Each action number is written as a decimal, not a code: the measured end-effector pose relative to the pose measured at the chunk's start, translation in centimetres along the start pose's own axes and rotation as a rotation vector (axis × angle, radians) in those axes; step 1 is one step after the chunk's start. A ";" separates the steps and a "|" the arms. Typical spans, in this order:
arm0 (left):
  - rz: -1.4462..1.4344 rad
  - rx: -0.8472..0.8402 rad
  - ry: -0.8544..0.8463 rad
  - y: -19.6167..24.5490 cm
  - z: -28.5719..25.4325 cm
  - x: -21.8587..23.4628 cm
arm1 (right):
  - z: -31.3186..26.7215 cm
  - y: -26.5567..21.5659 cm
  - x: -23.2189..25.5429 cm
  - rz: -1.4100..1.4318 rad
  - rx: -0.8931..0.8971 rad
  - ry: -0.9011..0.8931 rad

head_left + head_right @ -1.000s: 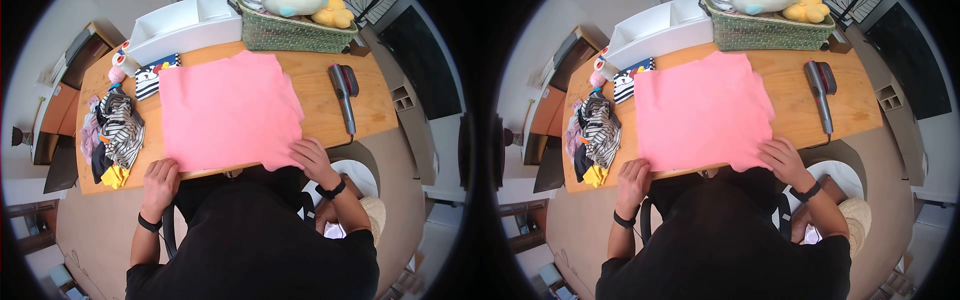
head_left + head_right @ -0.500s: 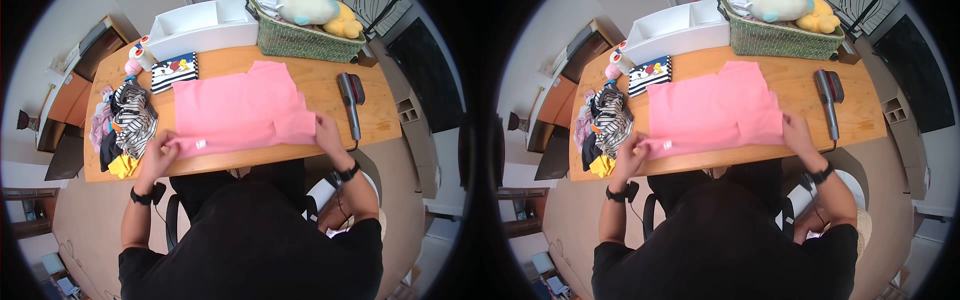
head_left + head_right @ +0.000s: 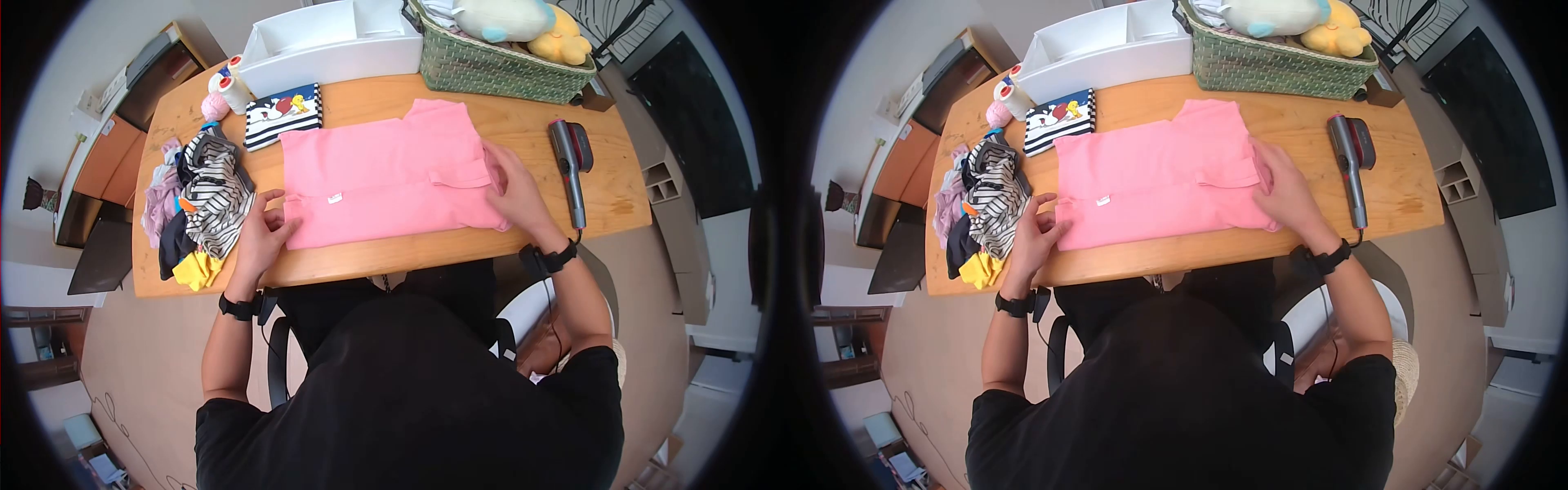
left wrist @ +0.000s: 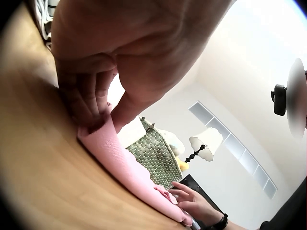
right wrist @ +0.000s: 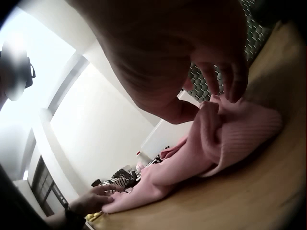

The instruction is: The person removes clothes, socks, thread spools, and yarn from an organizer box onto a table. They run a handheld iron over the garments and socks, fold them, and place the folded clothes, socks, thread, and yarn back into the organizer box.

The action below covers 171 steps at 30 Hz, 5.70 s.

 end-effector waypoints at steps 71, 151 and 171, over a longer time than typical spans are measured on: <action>0.767 -0.785 0.040 5.4 -6.4 -1.4 | -5.2 -5.4 -2.9 -0.537 0.512 -0.260; 0.972 -1.033 0.025 6.1 -1.1 -1.8 | 5.0 2.3 0.5 -0.330 0.243 -0.181; 1.007 -1.002 0.101 6.4 -1.5 -1.0 | -2.7 -2.9 1.4 -0.313 -0.078 -0.097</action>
Point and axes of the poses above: each hand's wrist, its own z-axis towards the middle knuckle, its own x-axis out of the back of the hand, y = z × x, the point moved 5 cm from there along z, towards the middle knuckle, and after that the axes turned 9 degrees about y, right-handed, at the moved point
